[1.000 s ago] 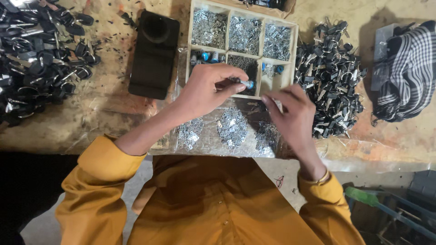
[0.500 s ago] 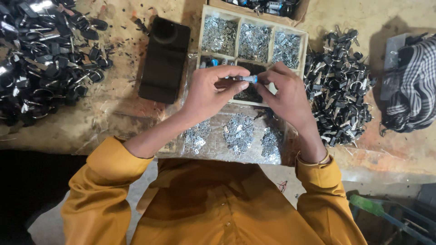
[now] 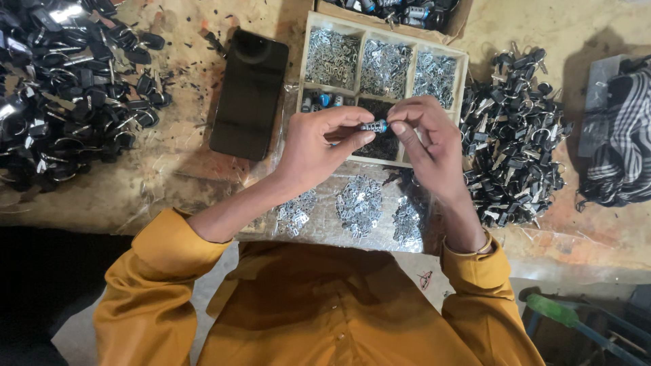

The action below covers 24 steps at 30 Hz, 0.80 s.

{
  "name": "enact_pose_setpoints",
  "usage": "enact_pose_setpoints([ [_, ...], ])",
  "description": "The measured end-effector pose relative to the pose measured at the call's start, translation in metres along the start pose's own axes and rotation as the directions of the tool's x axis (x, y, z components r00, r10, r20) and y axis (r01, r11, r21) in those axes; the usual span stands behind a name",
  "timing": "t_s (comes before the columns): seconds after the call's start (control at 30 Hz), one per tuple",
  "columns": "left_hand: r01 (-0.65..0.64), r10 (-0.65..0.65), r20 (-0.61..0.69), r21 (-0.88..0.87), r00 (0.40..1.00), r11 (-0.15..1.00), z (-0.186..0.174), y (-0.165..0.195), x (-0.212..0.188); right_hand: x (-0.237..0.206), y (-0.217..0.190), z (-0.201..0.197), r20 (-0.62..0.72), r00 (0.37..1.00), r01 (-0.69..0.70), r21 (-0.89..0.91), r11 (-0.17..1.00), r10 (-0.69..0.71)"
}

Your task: The person sits at a workbench assembling small metal fittings with blue plastic inserts, pressing the parts together by hand one at a time and placing finished assemblies into a compartmented tray. They repeatedly pick parts from piles on the table and set completed units into the tray compartments.

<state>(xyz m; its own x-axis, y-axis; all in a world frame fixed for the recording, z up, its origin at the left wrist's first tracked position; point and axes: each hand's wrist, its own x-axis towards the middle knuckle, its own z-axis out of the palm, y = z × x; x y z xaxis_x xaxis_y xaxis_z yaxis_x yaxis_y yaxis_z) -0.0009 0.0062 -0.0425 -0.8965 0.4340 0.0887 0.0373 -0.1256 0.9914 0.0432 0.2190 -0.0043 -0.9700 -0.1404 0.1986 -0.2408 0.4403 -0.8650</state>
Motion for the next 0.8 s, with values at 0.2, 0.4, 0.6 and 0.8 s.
enact_pose_setpoints([
  [0.2,0.024,-0.024,-0.021,-0.027,0.999,0.999,0.002,-0.008,-0.004,-0.005,-0.003,0.009,0.004,0.999,-0.049,-0.016,0.999,0.049],
  [0.4,0.002,-0.001,-0.025,0.019,1.000,1.000,0.000,-0.013,-0.013,-0.010,-0.008,0.025,-0.048,0.998,0.038,-0.205,0.978,-0.049],
  [0.6,0.002,-0.003,-0.035,-0.028,0.999,1.000,-0.001,-0.009,-0.015,-0.010,-0.015,0.027,-0.037,0.991,0.112,-0.326,0.939,-0.131],
  [0.8,-0.046,0.047,-0.035,0.017,0.998,0.999,-0.001,-0.007,-0.013,-0.011,-0.013,0.029,-0.071,0.994,0.067,-0.251,0.966,-0.087],
])
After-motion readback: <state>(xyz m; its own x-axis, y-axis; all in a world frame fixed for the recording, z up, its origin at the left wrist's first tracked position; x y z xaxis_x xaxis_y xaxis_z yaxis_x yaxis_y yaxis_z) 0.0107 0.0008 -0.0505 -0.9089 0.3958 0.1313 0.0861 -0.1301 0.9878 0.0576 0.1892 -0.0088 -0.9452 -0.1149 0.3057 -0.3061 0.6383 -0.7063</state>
